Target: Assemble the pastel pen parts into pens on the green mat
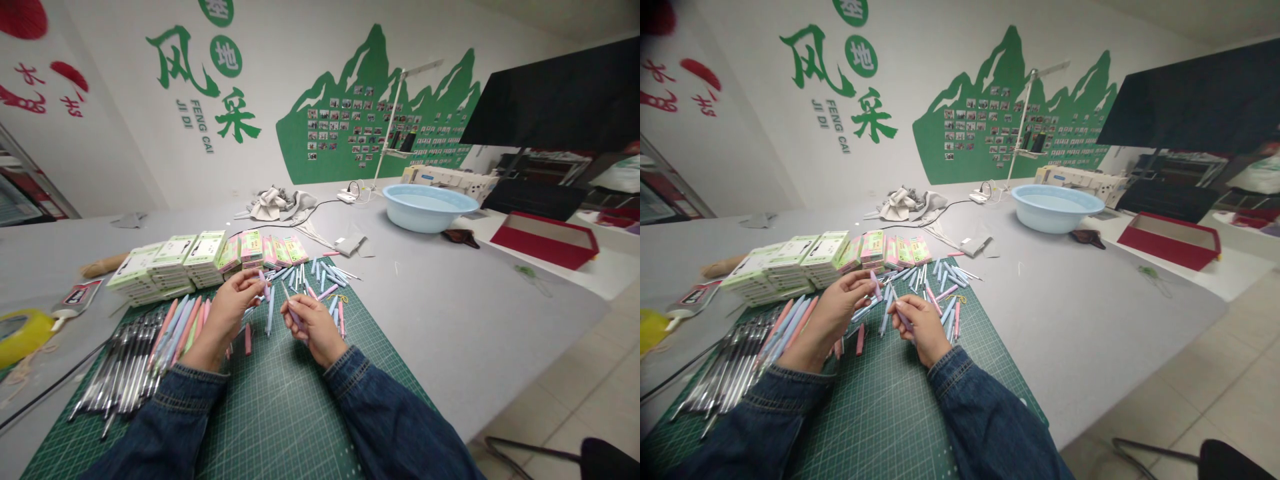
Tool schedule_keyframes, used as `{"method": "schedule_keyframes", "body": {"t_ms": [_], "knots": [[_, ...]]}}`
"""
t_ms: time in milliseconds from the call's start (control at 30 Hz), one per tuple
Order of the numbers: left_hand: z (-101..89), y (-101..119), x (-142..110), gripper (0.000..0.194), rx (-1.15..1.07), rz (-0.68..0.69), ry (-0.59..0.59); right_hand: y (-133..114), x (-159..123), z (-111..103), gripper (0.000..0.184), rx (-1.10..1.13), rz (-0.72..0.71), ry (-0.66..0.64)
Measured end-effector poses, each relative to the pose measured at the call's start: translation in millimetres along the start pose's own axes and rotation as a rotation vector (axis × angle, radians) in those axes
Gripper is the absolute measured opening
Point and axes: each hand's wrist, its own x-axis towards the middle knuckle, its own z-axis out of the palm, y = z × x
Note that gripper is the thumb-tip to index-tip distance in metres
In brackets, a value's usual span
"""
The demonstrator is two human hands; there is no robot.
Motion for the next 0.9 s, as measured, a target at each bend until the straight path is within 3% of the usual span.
{"method": "schedule_keyframes", "body": {"t_ms": [100,200,500,900], "knots": [[6.0,17,-5,0.037,-0.34,-0.019,-0.018,1,0,0,0.02,-0.038,-0.001,0.002],[9.2,27,-8,0.034,-0.424,0.003,0.006,2,0,0,0.021,-0.075,-0.008,0.01],[14.2,33,-11,0.034,-0.327,0.028,0.0,1,0,1,0.022,-0.115,-0.014,0.019],[20.0,16,-25,0.031,-0.094,0.081,-0.125,1,0,4,0.026,-0.1,-0.041,0.071]]}}
